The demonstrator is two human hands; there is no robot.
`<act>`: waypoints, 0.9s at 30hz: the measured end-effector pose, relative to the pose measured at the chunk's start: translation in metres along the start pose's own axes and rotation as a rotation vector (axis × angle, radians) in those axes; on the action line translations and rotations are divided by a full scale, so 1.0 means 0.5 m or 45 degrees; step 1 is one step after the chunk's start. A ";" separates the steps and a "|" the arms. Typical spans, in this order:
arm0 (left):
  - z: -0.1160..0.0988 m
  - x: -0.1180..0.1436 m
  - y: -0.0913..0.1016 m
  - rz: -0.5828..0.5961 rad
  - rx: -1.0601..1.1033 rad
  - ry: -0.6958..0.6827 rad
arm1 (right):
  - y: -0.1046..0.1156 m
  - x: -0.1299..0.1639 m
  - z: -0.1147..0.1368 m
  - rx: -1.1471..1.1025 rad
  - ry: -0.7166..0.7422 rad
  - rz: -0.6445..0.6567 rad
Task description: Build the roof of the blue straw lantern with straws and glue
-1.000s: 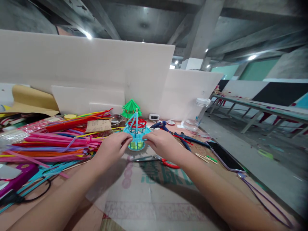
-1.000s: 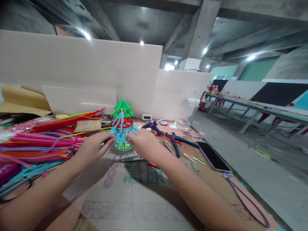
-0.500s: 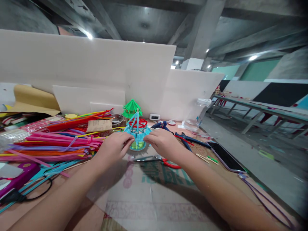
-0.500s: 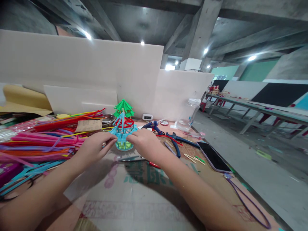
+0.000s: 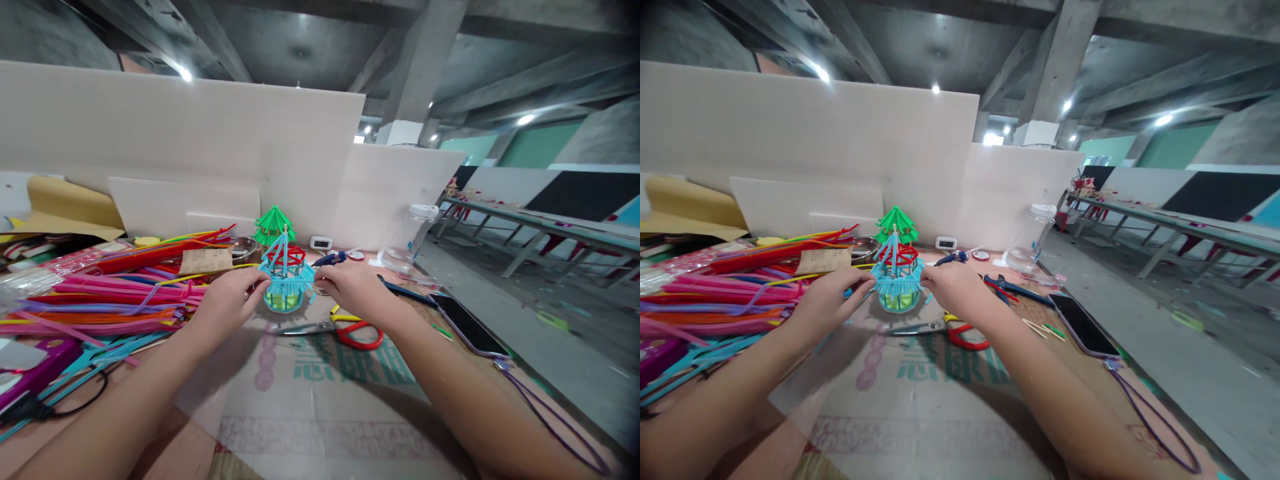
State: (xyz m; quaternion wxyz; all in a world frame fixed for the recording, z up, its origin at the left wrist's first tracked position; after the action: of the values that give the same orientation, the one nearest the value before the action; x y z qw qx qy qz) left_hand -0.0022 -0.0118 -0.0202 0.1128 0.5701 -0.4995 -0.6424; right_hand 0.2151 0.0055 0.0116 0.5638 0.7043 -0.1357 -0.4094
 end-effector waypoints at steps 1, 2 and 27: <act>0.001 0.000 0.001 -0.003 0.010 0.013 | 0.000 0.000 -0.004 -0.010 -0.021 0.019; 0.002 0.000 0.002 -0.006 0.016 0.022 | 0.001 0.001 -0.008 -0.020 -0.029 0.032; -0.008 0.004 -0.011 0.069 0.081 -0.025 | -0.016 0.006 0.014 -0.314 -0.015 0.194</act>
State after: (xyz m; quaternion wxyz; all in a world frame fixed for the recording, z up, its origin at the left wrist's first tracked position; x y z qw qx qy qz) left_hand 0.0028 -0.0125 -0.0252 0.1072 0.5534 -0.5362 -0.6283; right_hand 0.2098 0.0012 0.0028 0.6748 0.6148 -0.1408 -0.3831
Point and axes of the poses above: each hand's wrist, its own x-axis away from the middle knuckle, its own y-axis out of the back of the hand, z = x × y, the point moved 4 cm from there along -x, towards the middle knuckle, and after that the axes turned 7 degrees about -x, right-handed, at the moved point
